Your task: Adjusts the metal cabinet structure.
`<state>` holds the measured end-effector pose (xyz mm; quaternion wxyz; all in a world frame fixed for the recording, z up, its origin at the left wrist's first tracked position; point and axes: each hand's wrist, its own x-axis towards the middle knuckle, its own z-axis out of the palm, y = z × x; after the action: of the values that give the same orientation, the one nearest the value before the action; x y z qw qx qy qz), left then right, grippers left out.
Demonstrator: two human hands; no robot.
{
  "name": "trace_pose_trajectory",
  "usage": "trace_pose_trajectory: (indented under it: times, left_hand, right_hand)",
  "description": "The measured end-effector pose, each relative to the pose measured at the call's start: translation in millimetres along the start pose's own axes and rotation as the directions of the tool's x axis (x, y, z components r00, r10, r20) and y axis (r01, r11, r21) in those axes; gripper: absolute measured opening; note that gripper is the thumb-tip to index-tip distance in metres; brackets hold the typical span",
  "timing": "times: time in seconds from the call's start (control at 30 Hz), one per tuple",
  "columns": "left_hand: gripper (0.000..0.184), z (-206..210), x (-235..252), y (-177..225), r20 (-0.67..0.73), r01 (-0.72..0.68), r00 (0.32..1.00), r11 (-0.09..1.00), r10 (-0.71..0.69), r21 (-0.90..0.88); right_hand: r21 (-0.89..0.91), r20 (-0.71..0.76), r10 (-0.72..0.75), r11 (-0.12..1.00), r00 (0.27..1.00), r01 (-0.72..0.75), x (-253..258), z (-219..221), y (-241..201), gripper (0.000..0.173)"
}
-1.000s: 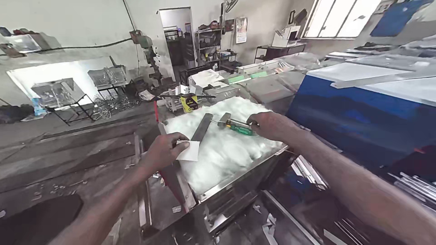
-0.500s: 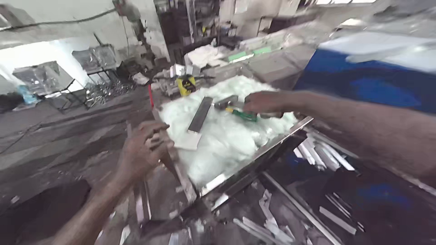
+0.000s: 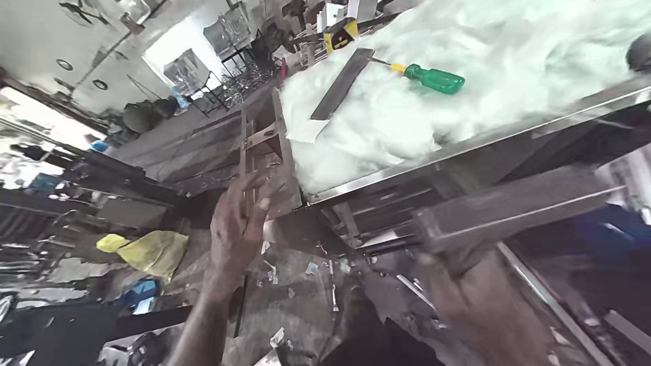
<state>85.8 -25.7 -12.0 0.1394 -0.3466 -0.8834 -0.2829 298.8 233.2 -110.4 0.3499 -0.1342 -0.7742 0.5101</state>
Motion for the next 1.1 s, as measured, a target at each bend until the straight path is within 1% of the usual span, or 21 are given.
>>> trace_pose_trajectory:
  times: [0.03, 0.07, 0.1, 0.17, 0.2, 0.23, 0.3, 0.37, 0.43, 0.53, 0.63, 0.77, 0.87, 0.93, 1.03, 1.1]
  left_hand:
    - [0.05, 7.5, -5.1, -2.1, -0.014, -0.012, 1.0, 1.0, 0.012, -0.017]
    - [0.05, 15.4, -9.1, -5.4, -0.045, -0.023, 0.999, 1.0, 0.023, -0.002]
    - [0.05, 22.5, -12.2, -9.9, -0.09, -0.031, 0.995, 0.999, 0.035, 0.044]
    - [0.049, 35.0, -16.4, -17.5, -0.21, -0.055, 0.974, 0.992, 0.079, 0.117]
    - [0.044, 42.7, -16.2, -20.5, -0.296, -0.089, 0.947, 0.989, 0.121, 0.12]
    - [0.04, 48.4, -16.0, -21.1, -0.374, -0.117, 0.914, 0.985, 0.156, 0.125]
    - [0.035, 55.4, -14.9, -17.2, -0.467, -0.166, 0.862, 0.98, 0.199, 0.112]
    - [0.03, 58.4, -14.6, -15.6, -0.517, -0.215, 0.821, 0.97, 0.244, 0.117]
    - [0.028, 57.3, -14.3, -15.6, -0.535, -0.236, 0.802, 0.964, 0.266, 0.125]
    - [0.025, 57.2, -13.5, -15.7, -0.551, -0.256, 0.786, 0.959, 0.279, 0.12]
    - [0.024, 57.6, -12.7, -16.8, -0.564, -0.276, 0.772, 0.954, 0.292, 0.116]
    - [0.024, 59.4, -12.1, -15.0, -0.584, -0.264, 0.767, 0.96, 0.267, 0.093]
    - [0.025, 60.5, -13.6, -11.2, -0.584, -0.242, 0.777, 0.968, 0.237, 0.072]
    - [0.023, 61.3, -13.5, -11.4, -0.58, -0.244, 0.782, 0.968, 0.229, 0.054]
    - [0.021, 60.8, -13.8, -13.3, -0.578, -0.263, 0.779, 0.963, 0.244, 0.053]
    - [0.021, 61.2, -14.4, -14.6, -0.578, -0.279, 0.776, 0.959, 0.252, 0.043]
  right_hand:
    - [-0.009, 0.044, 0.036, 0.999, 0.998, -0.036, -25.8, 7.1, 16.8, 0.065]
    - [0.021, 0.084, 0.073, 0.997, 0.994, -0.075, -43.8, 14.8, 31.5, 0.062]
    - [0.098, 0.131, 0.107, 0.988, 0.986, -0.12, -55.2, 21.7, 45.3, 0.061]
    - [0.249, 0.219, 0.144, 0.948, 0.965, -0.198, -64.9, 35.3, 66.9, 0.052]
    - [0.297, 0.252, 0.143, 0.93, 0.957, -0.217, -63.0, 42.8, 74.1, 0.05]
    - [0.338, 0.274, 0.124, 0.916, 0.954, -0.217, -58.6, 50.6, 78.9, 0.051]
    - [0.412, 0.26, 0.038, 0.899, 0.965, -0.147, -43.8, 66.6, 86.1, 0.06]
    - [0.457, 0.215, -0.018, 0.886, 0.976, -0.084, -32.2, 78.9, 87.4, 0.058]
    - [0.459, 0.159, -0.039, 0.887, 0.987, -0.038, -21.8, 87.0, 84.7, 0.055]
    - [0.457, 0.128, -0.066, 0.889, 0.99, 0.0, -9.1, 92.8, 81.2, 0.052]
    - [0.432, 0.122, -0.041, 0.902, 0.992, -0.016, -8.5, 97.5, 74.8, 0.052]
    - [0.448, 0.129, -0.012, 0.893, 0.992, -0.048, -14.6, 105.3, 66.3, 0.05]
    - [0.425, 0.125, -0.09, 0.905, 0.988, 0.028, -17.2, 112.3, 60.7, 0.05]
    - [0.403, 0.108, -0.113, 0.913, 0.988, 0.06, -18.0, 115.7, 58.0, 0.05]
    - [0.418, 0.103, -0.101, 0.907, 0.99, 0.049, -17.9, 116.1, 56.0, 0.05]
    - [0.461, 0.097, -0.057, 0.887, 0.994, 0.006, -21.4, 115.1, 57.6, 0.05]
